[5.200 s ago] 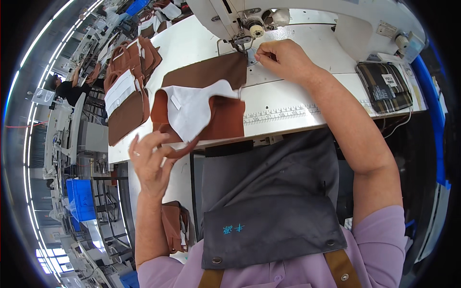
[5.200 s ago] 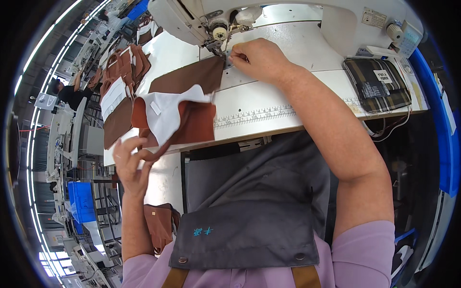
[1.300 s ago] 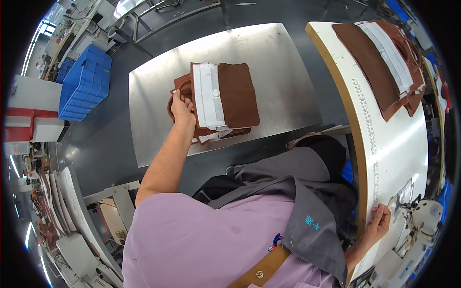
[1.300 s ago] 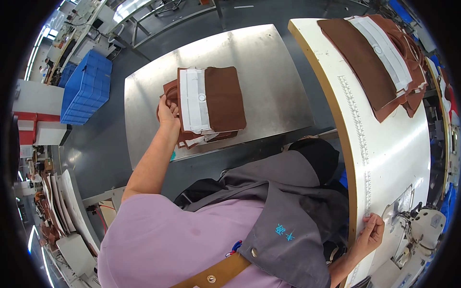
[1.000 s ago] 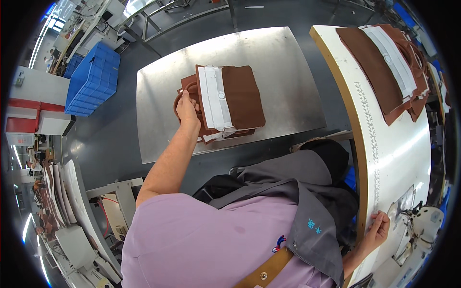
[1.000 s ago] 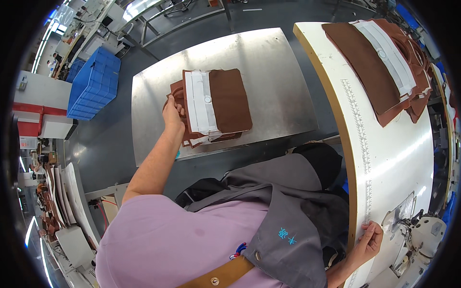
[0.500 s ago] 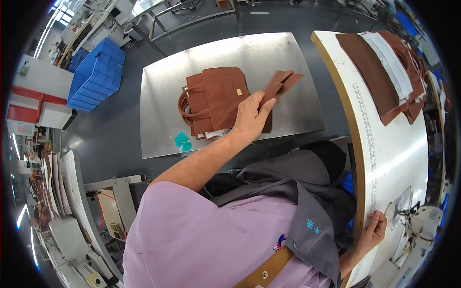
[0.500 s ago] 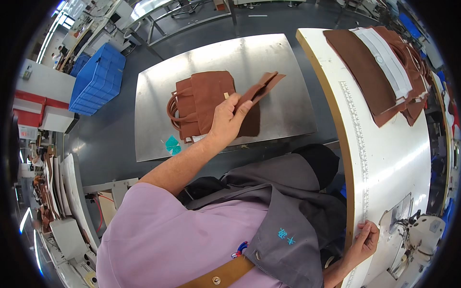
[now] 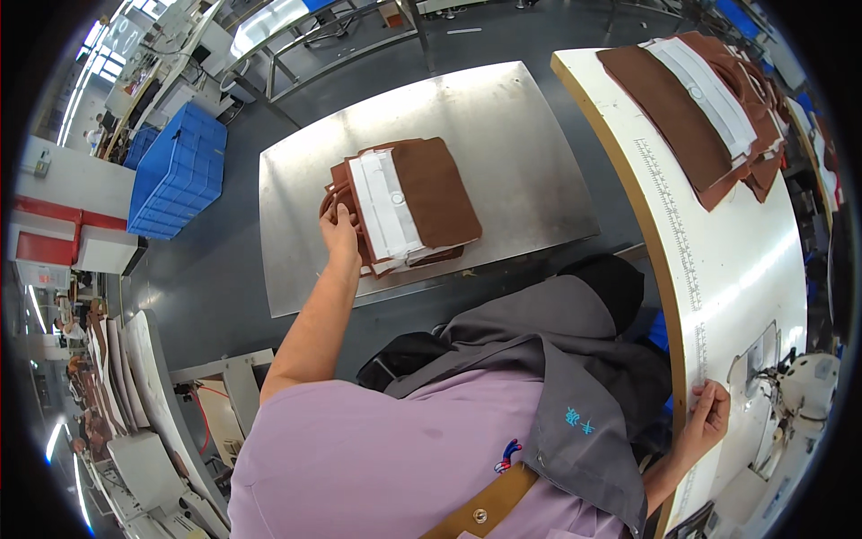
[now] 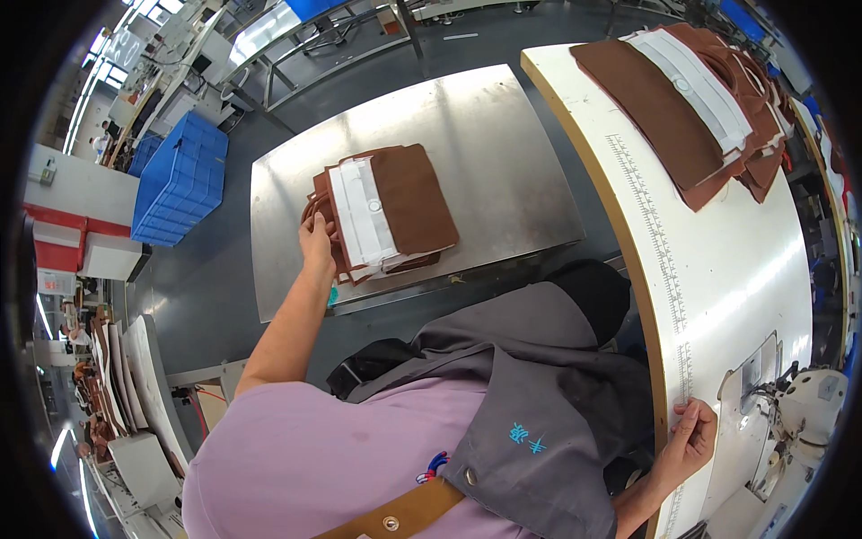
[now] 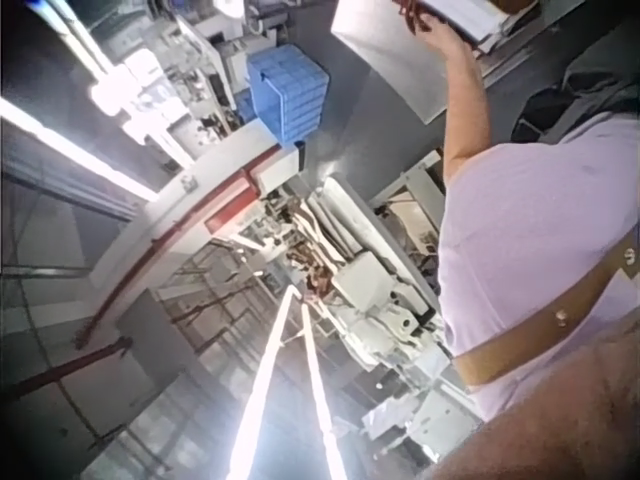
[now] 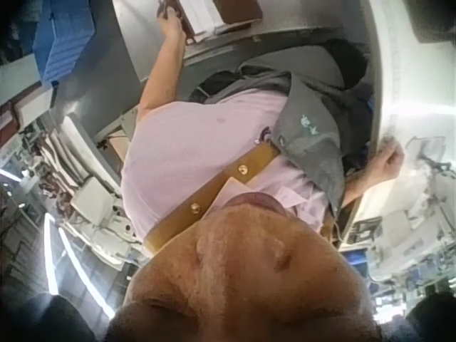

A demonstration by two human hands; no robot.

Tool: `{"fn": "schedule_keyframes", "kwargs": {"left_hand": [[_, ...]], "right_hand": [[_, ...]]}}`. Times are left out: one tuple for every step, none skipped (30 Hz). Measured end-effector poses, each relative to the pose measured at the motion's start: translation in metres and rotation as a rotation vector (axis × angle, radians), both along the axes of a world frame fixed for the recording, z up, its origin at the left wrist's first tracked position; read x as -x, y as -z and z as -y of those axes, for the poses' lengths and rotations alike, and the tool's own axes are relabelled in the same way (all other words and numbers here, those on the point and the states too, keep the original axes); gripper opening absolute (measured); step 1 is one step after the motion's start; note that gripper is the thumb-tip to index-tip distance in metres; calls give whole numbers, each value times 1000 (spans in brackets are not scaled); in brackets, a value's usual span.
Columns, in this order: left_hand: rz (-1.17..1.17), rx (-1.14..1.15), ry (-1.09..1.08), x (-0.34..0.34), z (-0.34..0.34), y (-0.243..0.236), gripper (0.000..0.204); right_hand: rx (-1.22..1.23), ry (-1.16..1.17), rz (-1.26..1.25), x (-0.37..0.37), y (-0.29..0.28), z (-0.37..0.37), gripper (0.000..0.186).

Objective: Sewing internal components and linings into leather handbags using an industrial sewing machine.

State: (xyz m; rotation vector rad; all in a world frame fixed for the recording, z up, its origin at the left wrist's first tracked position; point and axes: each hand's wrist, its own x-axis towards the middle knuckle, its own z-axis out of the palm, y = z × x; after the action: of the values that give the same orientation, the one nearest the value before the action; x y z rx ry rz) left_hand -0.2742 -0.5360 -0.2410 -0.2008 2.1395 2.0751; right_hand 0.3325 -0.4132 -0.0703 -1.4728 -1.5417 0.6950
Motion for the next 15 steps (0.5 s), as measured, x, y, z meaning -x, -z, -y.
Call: {"fn": "schedule_keyframes", "kwargs": {"left_hand": [[2,-11,30,-6,-6,-1,26],[-224,149,104,-6,-10,0,33],[-458,295,177,-6,-14,-1,44],[-513,288,183,6,-9,3,44],[-565,269,196,17,-8,9,45],[-745,366,267,7,-19,3,46],[-936,459,324,-10,-30,-16,46],[-968,459,423,-30,-45,-38,45],[-1003,463,513,-47,-62,-59,44],[-947,391,632,-59,-79,-75,41],[-795,223,754,-78,-103,-92,33],[-877,202,874,-99,-123,-113,29],[-954,181,991,-123,-142,-133,24],[-979,142,1096,-147,-160,-152,22],[-1003,107,1198,-170,-178,-167,19]], "right_hand": [[2,2,-7,-3,-6,3,19],[-3,10,-19,-3,-9,5,18],[-25,52,-22,-3,-11,6,18],[17,17,-21,-1,-7,6,16],[53,-9,-16,3,-7,4,14],[60,-35,-42,11,-10,4,12],[70,-64,-69,17,-14,4,10],[99,-79,-114,19,-20,6,8],[95,-102,-140,20,-20,8,7],[99,-109,-115,16,-24,11,7],[107,-115,-86,11,-27,14,7],[88,-81,-96,7,-31,16,7],[-22,-80,59,3,-38,17,6],[-125,-79,215,-1,-42,18,7],[-132,-56,212,-9,-41,19,7]]}}
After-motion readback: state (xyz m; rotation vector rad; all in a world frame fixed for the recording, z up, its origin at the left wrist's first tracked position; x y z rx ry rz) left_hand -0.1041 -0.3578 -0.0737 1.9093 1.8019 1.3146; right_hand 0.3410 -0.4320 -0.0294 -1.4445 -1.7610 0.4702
